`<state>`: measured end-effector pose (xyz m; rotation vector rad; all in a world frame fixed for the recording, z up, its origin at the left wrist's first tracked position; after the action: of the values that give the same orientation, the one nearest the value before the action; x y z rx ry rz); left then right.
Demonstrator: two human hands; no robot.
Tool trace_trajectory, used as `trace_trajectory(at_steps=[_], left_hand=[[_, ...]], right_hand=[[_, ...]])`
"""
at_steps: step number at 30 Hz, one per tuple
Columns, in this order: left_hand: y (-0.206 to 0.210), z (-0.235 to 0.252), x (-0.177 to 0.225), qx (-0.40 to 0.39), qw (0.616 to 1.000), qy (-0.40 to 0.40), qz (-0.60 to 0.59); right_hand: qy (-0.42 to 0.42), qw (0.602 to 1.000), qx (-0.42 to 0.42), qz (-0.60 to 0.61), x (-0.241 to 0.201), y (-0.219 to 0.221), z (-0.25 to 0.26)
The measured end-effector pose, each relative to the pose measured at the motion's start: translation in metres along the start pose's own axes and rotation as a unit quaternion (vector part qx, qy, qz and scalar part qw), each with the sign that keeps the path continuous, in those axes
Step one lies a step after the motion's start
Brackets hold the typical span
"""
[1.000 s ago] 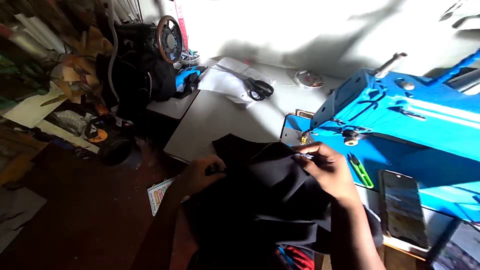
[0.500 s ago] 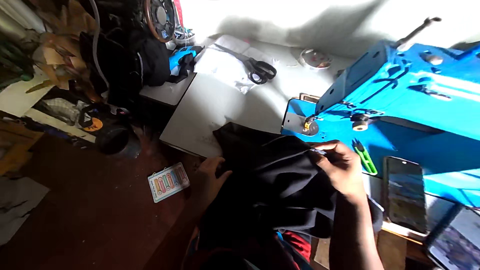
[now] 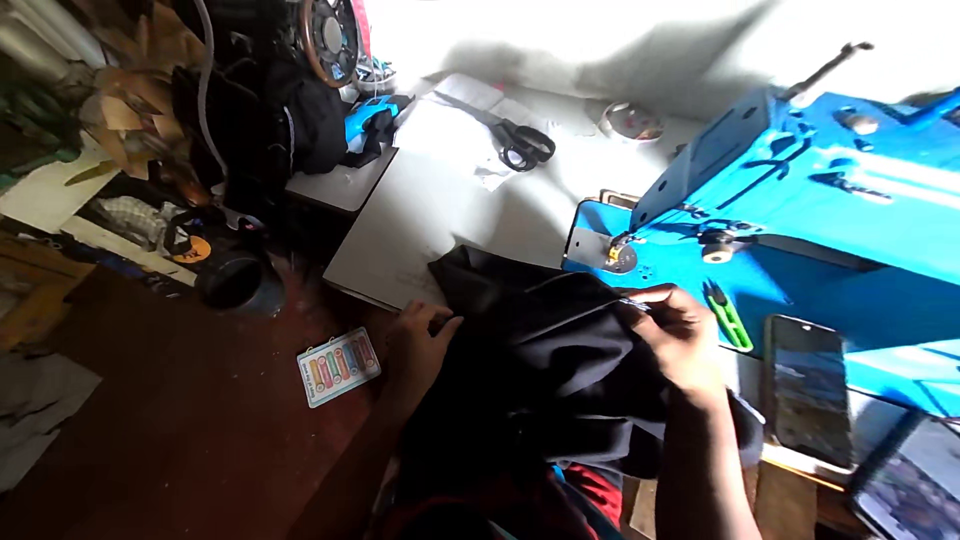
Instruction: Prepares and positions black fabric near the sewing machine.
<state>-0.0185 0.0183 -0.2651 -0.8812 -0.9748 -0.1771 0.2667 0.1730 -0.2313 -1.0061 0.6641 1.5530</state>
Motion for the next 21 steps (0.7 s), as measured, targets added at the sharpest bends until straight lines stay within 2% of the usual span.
trace_trajectory(at_steps=[2,4,7,10,15,17,19,21], left_hand=[[-0.014,0.006,0.007,0.005,0.999,0.001,-0.047],[-0.031,0.013,0.018,0.01,0.993,0.062,-0.102],[-0.055,0.023,0.041,-0.009,0.954,0.166,-0.25],[-0.063,0.03,0.052,-0.024,0.925,0.171,-0.338],[-0.067,0.036,0.062,0.019,0.939,0.173,-0.296],[-0.058,0.05,0.056,0.053,0.961,0.16,-0.221],[-0.028,0.07,0.034,0.002,0.992,0.106,-0.071],[0.008,0.084,0.008,-0.085,0.994,0.042,0.047]], right_hand=[[-0.002,1.0,0.005,0.001,-0.001,0.0,0.0],[-0.005,1.0,0.006,0.004,-0.002,0.0,0.001],[-0.003,1.0,0.01,0.005,-0.005,0.001,0.001],[-0.008,1.0,0.007,0.021,-0.009,0.005,0.003],[0.005,0.997,-0.016,0.076,-0.015,0.002,0.005],[0.039,0.997,-0.027,0.058,-0.01,0.001,0.008],[0.088,0.996,-0.022,-0.022,0.006,0.005,0.01],[0.132,0.988,-0.017,-0.079,0.027,0.011,0.009]])
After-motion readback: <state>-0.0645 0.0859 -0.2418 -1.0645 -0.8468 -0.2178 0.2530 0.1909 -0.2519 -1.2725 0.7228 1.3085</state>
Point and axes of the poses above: each hand's wrist, its own z-axis towards the middle knuckle, its own y-axis out of the palm, x = y × z, the point moved 9 cm from there along z, towards the middle knuckle, and after that the axes turned 14 degrees about x, right-handed, at the moved point
